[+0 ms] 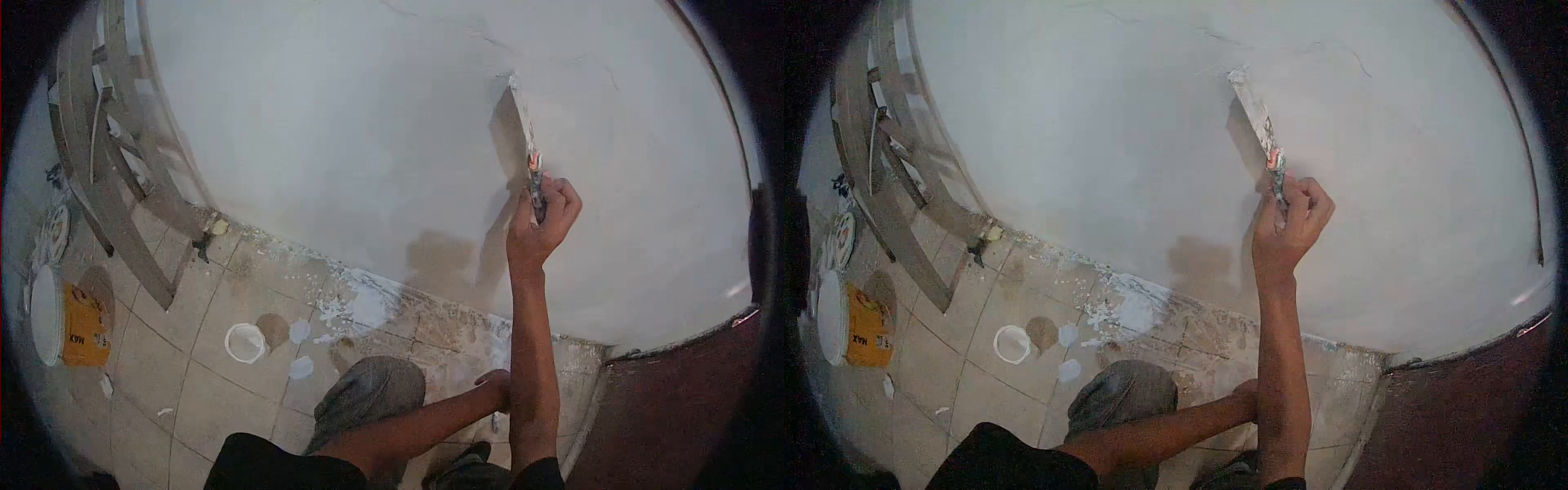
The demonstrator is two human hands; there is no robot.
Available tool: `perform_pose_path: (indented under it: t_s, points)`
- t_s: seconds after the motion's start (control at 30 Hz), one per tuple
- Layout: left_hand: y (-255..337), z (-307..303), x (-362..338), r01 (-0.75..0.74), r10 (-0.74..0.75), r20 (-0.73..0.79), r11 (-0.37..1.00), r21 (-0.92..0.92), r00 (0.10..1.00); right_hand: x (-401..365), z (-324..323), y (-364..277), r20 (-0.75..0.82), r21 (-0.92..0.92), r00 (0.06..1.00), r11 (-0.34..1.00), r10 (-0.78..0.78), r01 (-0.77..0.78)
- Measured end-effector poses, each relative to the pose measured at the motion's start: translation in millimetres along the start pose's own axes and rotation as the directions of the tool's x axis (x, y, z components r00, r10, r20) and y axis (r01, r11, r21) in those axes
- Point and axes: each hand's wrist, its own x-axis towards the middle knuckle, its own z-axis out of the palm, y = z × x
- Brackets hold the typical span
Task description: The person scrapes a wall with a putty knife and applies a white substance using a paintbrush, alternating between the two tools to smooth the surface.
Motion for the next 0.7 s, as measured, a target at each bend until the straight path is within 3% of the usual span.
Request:
perform_pose_path:
  t_s: [0.03,0.07,0.13,0.17,0.23,0.3,0.33,0.37,0.43,0.53,0.57,0.6,0.67,0.7]
  points:
    - [-3,11,10,-0.022,0.023,-0.018,0.998,0.062,1.0,-2,1,1,0.021,0.03,1.0,1.0,-0.006,0.005]
    - [-14,49,45,-0.104,0.09,-0.134,0.99,-0.098,0.987,-4,0,2,0.02,0.026,1.0,1.0,-0.005,0.005]
    - [-11,38,35,-0.204,0.139,-0.261,0.949,-0.24,0.955,-8,-2,3,0.275,-0.008,0.928,0.965,-0.25,0.262]
    - [-5,23,22,-0.143,0.118,-0.224,0.985,-0.099,0.968,-12,-4,0,0.298,-0.005,0.914,0.957,-0.276,0.291]
    - [-5,12,6,-0.086,0.094,-0.195,0.995,0.047,0.976,-19,-4,4,0.218,0.027,0.948,0.972,-0.232,0.232]
    - [-3,9,-2,-0.125,0.14,-0.353,0.99,0.065,0.925,-19,-4,8,0.144,0.068,0.973,0.983,-0.18,0.171]
    - [-1,6,-4,-0.137,0.154,-0.402,0.988,0.071,0.903,-15,-2,11,0.101,0.055,0.993,0.997,-0.062,0.057]
    - [1,-2,-2,-0.109,0.12,-0.247,0.992,0.058,0.962,-11,0,13,0.055,0.047,0.997,0.997,0.058,-0.061]
    - [2,-8,-4,-0.079,0.083,-0.083,0.996,0.051,0.993,-1,2,10,0.039,0.036,0.999,0.999,0.028,-0.03]
    - [-5,7,20,-0.045,0.043,-0.04,0.998,-0.036,0.998,9,6,1,0.064,0.016,0.997,0.999,-0.037,0.036]
    - [-15,40,62,-0.04,0.04,-0.004,0.999,-0.008,0.999,10,5,-2,0.105,0.008,0.992,0.998,-0.065,0.065]
    - [-13,39,61,-0.038,0.038,0.016,0.999,0.004,0.999,11,4,-3,0.109,0.007,0.992,0.998,-0.063,0.063]
    - [-7,37,59,-0.048,0.048,-0.013,0.999,0.001,0.999,13,3,-4,0.319,0.027,0.921,0.974,-0.222,0.225]
    - [-3,30,51,-0.054,0.054,-0.037,0.999,-0.008,0.998,12,4,-2,0.321,0.028,0.921,0.974,-0.22,0.223]
